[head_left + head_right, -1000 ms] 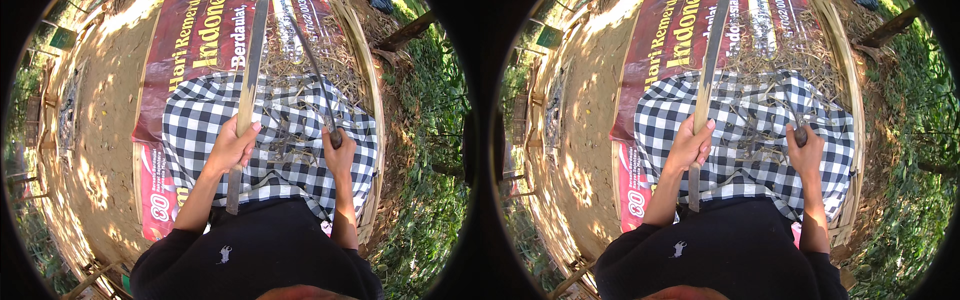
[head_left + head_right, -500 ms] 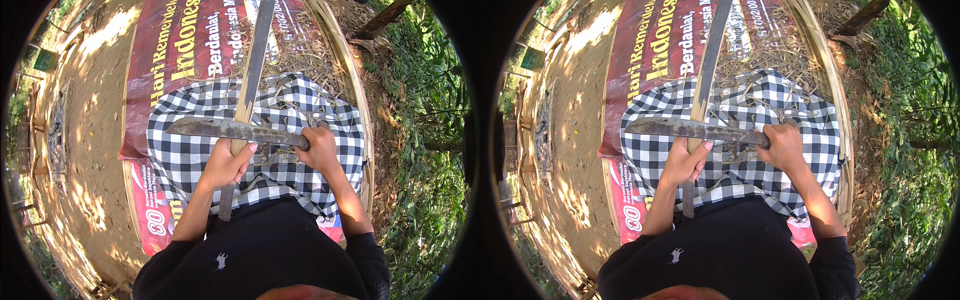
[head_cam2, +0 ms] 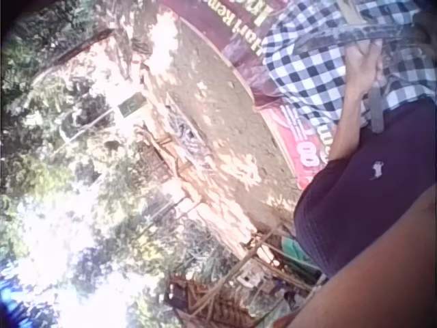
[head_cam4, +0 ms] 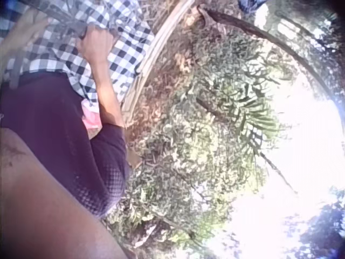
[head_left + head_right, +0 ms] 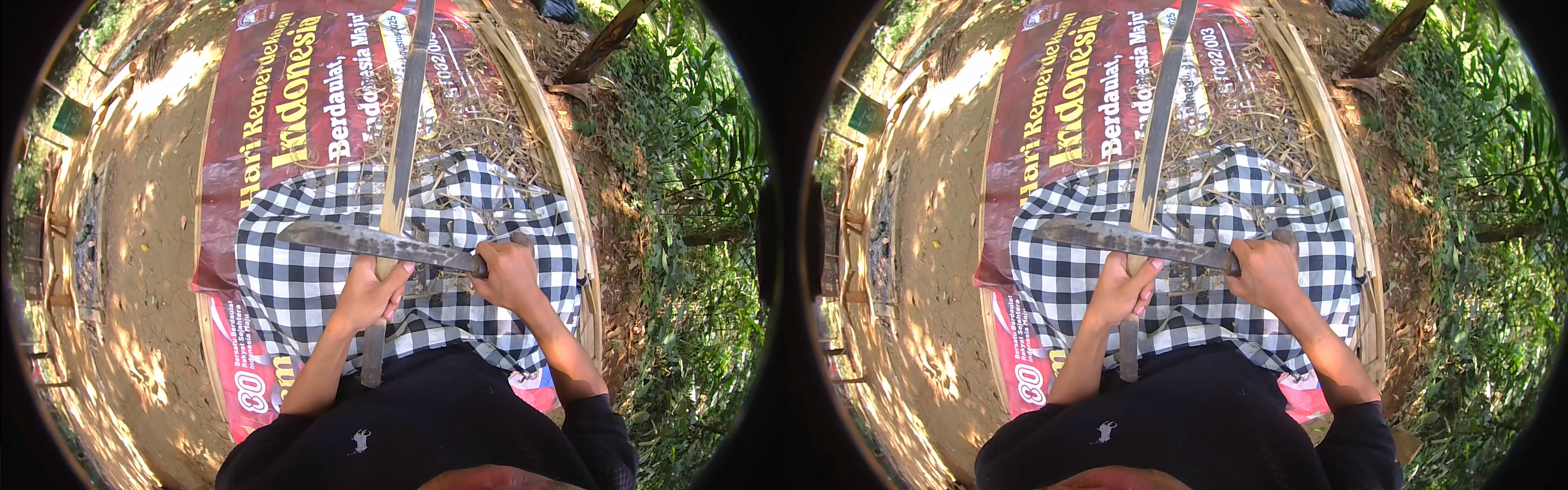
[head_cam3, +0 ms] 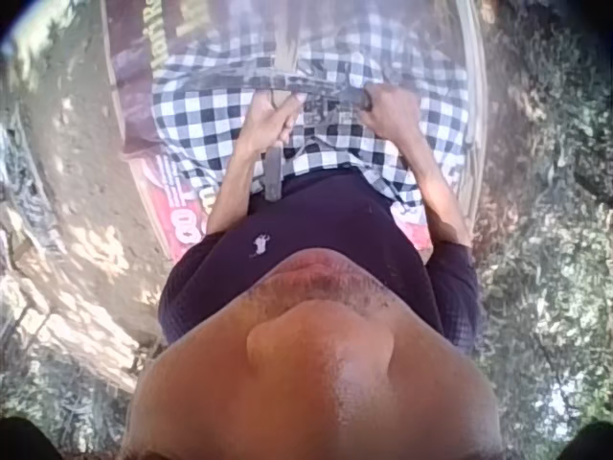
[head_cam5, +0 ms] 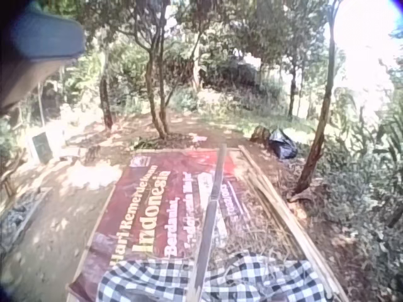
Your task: The person is using a machete to shave and shape a piece of wood while sitting on a banner mat outdoors. They slide the blade along the wood to remove shavings and refine the shape.
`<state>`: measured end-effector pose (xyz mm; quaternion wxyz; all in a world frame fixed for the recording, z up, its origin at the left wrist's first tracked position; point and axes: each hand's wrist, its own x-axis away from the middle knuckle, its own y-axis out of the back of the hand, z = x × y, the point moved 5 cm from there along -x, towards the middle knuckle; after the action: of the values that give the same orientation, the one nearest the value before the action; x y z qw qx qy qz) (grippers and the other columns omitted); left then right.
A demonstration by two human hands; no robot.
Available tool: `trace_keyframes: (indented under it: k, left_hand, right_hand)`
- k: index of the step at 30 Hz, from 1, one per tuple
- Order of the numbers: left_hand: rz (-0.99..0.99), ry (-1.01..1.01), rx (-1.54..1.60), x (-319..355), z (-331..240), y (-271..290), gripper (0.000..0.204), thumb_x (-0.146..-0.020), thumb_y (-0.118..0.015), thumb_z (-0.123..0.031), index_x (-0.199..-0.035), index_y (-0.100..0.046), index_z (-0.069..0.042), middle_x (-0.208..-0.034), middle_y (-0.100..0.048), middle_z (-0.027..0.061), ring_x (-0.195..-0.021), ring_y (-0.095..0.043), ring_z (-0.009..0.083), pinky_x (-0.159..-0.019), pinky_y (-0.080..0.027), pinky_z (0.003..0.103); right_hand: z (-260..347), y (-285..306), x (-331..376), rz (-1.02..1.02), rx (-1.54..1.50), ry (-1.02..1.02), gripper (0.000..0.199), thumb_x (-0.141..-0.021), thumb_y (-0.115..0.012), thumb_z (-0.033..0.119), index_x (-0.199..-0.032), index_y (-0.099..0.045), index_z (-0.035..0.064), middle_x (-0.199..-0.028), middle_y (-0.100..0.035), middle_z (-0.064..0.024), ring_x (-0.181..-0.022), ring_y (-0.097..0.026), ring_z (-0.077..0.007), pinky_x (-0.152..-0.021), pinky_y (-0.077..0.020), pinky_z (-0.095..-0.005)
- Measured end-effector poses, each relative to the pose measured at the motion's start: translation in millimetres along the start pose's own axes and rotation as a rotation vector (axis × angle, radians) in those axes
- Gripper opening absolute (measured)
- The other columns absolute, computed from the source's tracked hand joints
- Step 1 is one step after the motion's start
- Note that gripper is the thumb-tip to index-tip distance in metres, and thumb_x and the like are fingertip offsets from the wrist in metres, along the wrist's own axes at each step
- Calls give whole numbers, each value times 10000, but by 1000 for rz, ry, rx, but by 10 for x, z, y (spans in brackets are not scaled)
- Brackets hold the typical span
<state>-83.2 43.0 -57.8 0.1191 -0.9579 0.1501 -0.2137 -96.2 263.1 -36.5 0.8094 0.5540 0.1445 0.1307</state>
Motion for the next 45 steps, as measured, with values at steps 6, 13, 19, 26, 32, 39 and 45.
trace_keyframes:
  k: [6,13,19,26,32,39,45]
  left_hand:
    - [35,-10,-46,68,112,-10,195,-1015,-587,-185,-913,-576,-19,-540,-491,-17,-374,-442,52,-335,-370,237]
    - [61,-10,-126,151,190,-90,217,-1027,-579,-221,-922,-540,-35,-568,-470,-30,-391,-416,34,-346,-372,243]
    - [31,30,24,274,129,-110,245,-996,-608,-194,-1050,-455,-10,-567,-465,-18,-382,-411,41,-346,-375,218]
    - [-10,-22,48,45,104,84,240,-998,-613,-204,-1023,-445,-35,-582,-458,-20,-381,-419,49,-339,-376,225]
    - [-12,-49,-48,5,-28,60,267,-1004,-607,-225,-862,-470,-45,-564,-470,-13,-387,-438,54,-350,-382,232]
    - [62,-81,-92,-76,-30,-9,347,-1007,-601,-224,-732,-477,-54,-537,-459,-23,-392,-445,52,-347,-366,235]
    - [9,-61,-73,-45,15,51,233,-1005,-604,-225,-923,-536,-17,-578,-488,-19,-414,-459,49,-352,-395,235]
  right_hand:
    - [-171,-235,-90,-26,-3,25,252,-591,-757,225,-746,-639,64,-657,-646,-120,-633,-642,-351,-640,-500,-462]
    - [-393,-163,-305,-191,-3,224,213,-597,-756,201,-670,-602,72,-605,-616,-118,-599,-637,-355,-759,-508,-428]
    - [-1362,173,-616,-362,82,-516,207,-744,-687,200,-722,-649,-2,-626,-623,-203,-606,-615,-424,-604,-511,-491]
    - [-485,283,-502,-177,-128,-352,210,-740,-700,194,-660,-630,13,-568,-591,-183,-570,-613,-392,-576,-488,-479]
    - [-72,9,-253,-148,26,10,162,-631,-727,199,-669,-623,79,-626,-634,-100,-600,-631,-337,-644,-463,-425]
    - [-147,59,-164,-84,33,-33,186,-627,-739,213,-691,-634,74,-662,-657,-93,-624,-644,-332,-614,-494,-440]
    - [-142,31,-103,-77,35,-33,182,-623,-740,214,-681,-629,83,-664,-650,-75,-636,-633,-319,-659,-478,-443]
